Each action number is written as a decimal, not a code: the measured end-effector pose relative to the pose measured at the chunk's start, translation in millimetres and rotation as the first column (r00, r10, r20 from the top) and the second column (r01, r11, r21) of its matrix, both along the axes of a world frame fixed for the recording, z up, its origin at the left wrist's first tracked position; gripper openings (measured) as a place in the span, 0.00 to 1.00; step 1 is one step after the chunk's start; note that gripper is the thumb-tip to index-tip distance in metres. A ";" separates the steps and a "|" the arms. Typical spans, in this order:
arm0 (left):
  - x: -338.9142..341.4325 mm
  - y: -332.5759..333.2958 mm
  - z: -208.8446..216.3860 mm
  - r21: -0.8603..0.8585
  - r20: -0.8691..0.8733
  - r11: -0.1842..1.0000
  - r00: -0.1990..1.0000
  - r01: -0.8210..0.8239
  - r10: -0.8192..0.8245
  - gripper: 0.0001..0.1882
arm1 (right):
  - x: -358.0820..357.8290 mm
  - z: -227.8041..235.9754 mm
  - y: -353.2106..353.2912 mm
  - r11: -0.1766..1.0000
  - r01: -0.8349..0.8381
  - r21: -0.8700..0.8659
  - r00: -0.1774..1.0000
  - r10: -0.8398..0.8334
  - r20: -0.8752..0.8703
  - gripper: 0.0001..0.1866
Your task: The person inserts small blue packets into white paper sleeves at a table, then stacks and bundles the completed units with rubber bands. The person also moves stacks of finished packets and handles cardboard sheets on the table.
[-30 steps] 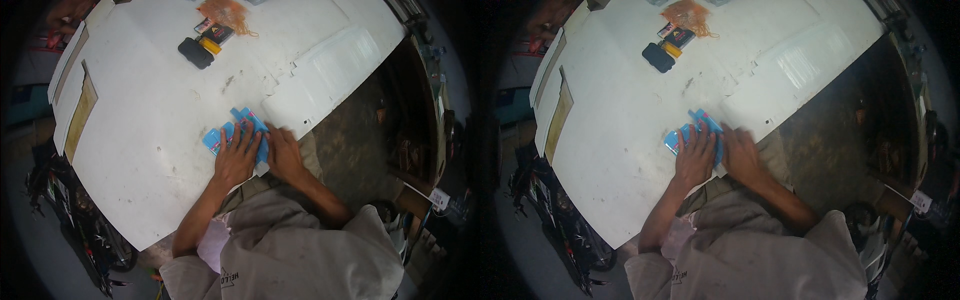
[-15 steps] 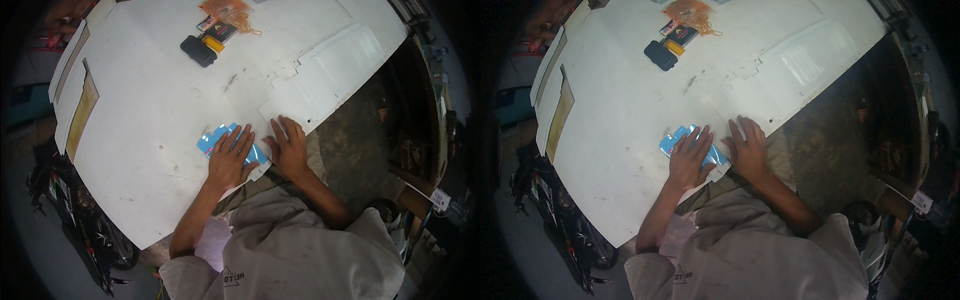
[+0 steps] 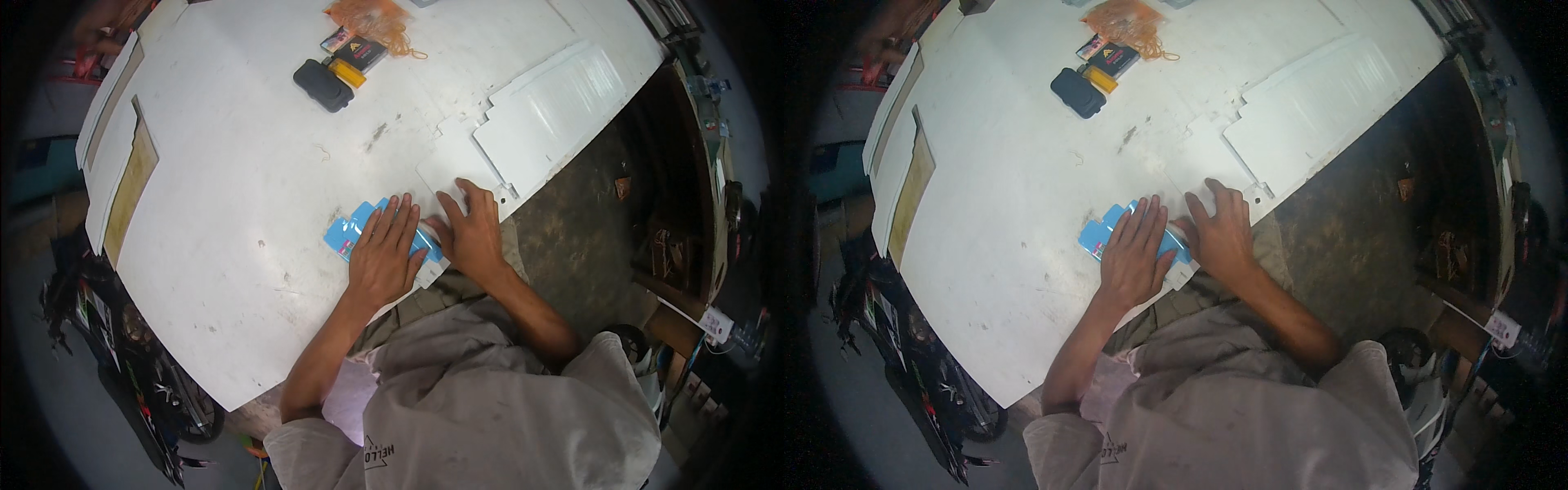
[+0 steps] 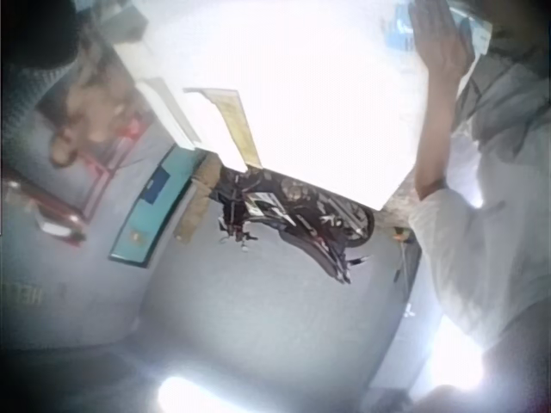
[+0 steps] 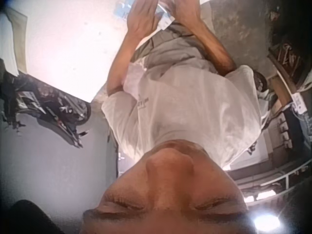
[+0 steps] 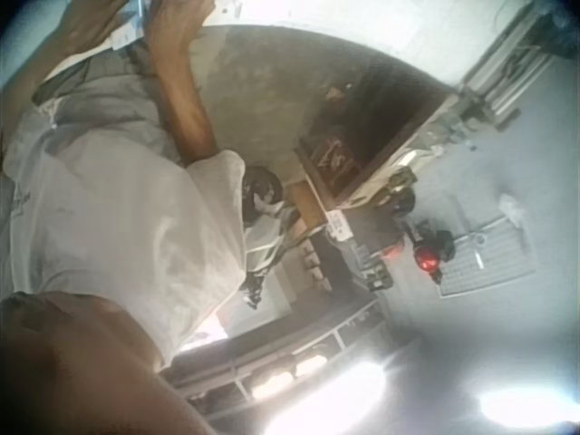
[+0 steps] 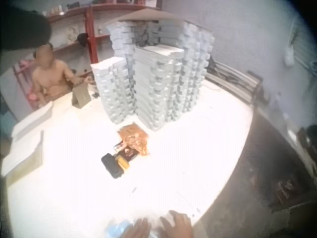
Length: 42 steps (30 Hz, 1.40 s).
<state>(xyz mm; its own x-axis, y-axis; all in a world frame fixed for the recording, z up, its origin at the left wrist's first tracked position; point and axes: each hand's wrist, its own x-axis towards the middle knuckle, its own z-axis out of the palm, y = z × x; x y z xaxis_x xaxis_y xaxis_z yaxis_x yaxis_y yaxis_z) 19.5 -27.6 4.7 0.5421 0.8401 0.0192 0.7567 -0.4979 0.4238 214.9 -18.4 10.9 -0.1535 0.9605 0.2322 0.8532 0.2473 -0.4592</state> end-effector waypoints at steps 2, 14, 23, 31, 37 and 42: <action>-1.1 9.8 11.2 -0.037 0.020 0.998 0.998 0.055 -0.055 0.32 | 1.7 -6.2 3.3 1.000 0.000 0.016 1.000 0.000 0.008 0.23; -0.7 5.5 -8.9 0.023 -0.072 0.999 0.997 0.042 -0.041 0.31 | 1.3 -3.3 3.1 0.994 -0.015 -0.110 0.997 0.007 -0.073 0.26; 14.3 18.5 8.3 -0.018 -0.020 0.986 0.986 0.167 -0.168 0.37 | 42.0 6.2 24.0 0.970 0.168 0.178 0.971 -0.193 0.139 0.28; 11.6 14.9 -16.8 -0.012 0.086 0.992 0.988 0.129 -0.127 0.32 | 26.4 6.6 4.7 0.998 0.055 -0.034 0.997 -0.053 0.056 0.27; 18.7 9.4 -0.7 0.060 -0.213 0.985 0.966 0.164 -0.147 0.31 | 4.8 14.1 -13.9 0.850 -0.061 -0.524 0.875 -0.207 -0.438 0.13; 19.8 20.7 6.9 -0.016 0.042 0.985 0.984 0.172 -0.171 0.35 | 44.6 -3.5 26.3 0.950 0.214 0.225 0.958 -0.250 0.144 0.20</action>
<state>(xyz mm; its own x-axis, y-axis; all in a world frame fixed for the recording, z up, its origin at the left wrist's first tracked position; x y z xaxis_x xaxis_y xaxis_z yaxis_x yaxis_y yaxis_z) 39.2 -6.9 11.6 0.6774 0.7351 0.0280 0.6429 -0.6101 0.4631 259.5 7.9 7.4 0.0137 0.9082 0.4183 0.9585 0.1072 -0.2642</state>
